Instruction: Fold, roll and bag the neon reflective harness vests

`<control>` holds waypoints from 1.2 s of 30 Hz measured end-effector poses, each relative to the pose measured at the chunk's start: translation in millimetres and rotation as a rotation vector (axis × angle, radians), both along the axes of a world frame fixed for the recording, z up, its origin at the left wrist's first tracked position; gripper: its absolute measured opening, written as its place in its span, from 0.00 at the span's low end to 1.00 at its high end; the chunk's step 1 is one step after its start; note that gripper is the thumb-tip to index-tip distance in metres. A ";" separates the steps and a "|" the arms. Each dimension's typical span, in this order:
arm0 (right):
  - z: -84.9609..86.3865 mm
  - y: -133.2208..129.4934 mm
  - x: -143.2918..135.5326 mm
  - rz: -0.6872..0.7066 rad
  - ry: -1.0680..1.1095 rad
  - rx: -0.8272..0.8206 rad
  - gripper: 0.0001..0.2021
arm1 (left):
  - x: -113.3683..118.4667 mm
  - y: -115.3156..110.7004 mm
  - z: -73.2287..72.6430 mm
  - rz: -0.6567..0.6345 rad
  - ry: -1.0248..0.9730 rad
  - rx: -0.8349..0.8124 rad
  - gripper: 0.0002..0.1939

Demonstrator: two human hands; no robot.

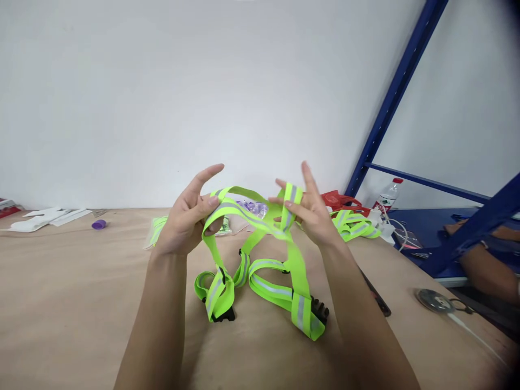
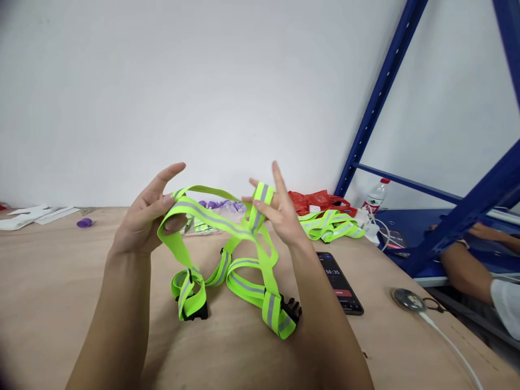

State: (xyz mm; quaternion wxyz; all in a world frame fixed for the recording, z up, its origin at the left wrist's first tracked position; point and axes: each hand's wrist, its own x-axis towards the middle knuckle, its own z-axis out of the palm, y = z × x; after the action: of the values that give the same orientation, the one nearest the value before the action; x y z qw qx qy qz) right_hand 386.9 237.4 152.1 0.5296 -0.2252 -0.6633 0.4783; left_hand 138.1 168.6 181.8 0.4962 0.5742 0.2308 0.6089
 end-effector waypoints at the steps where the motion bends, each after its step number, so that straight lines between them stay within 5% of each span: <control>1: -3.4 3.3 -2.6 0.054 -0.048 -0.037 0.51 | 2.3 1.0 0.4 0.022 -0.036 0.006 0.27; 8: -14.8 4.8 -21.2 0.226 -0.246 -0.127 0.26 | 7.3 6.3 0.7 0.044 -0.126 0.026 0.20; 14: -14.6 0.7 -23.9 0.209 -0.189 -0.130 0.43 | 5.1 4.2 3.8 0.140 -0.202 0.075 0.21; 20: -16.3 7.5 -7.2 0.377 -0.303 -0.100 0.21 | 2.6 4.7 5.8 0.217 -0.269 0.085 0.20; 25: -24.1 3.7 -27.8 0.539 -0.599 -0.214 0.28 | 9.1 4.3 4.5 0.186 -0.253 0.110 0.20; 29: -33.6 0.2 -44.8 0.819 -0.470 -0.210 0.34 | 12.6 4.4 3.3 0.176 -0.239 0.120 0.20; 36: -13.7 -13.9 -18.7 0.665 -0.212 -0.053 0.17 | -4.9 4.9 5.7 0.210 -0.264 0.065 0.21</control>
State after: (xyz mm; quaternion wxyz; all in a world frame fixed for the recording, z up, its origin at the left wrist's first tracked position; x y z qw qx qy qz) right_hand 368.2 223.4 138.4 0.2670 -0.0590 -0.7391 0.6156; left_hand 133.2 173.5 187.5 0.4371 0.4778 0.2024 0.7346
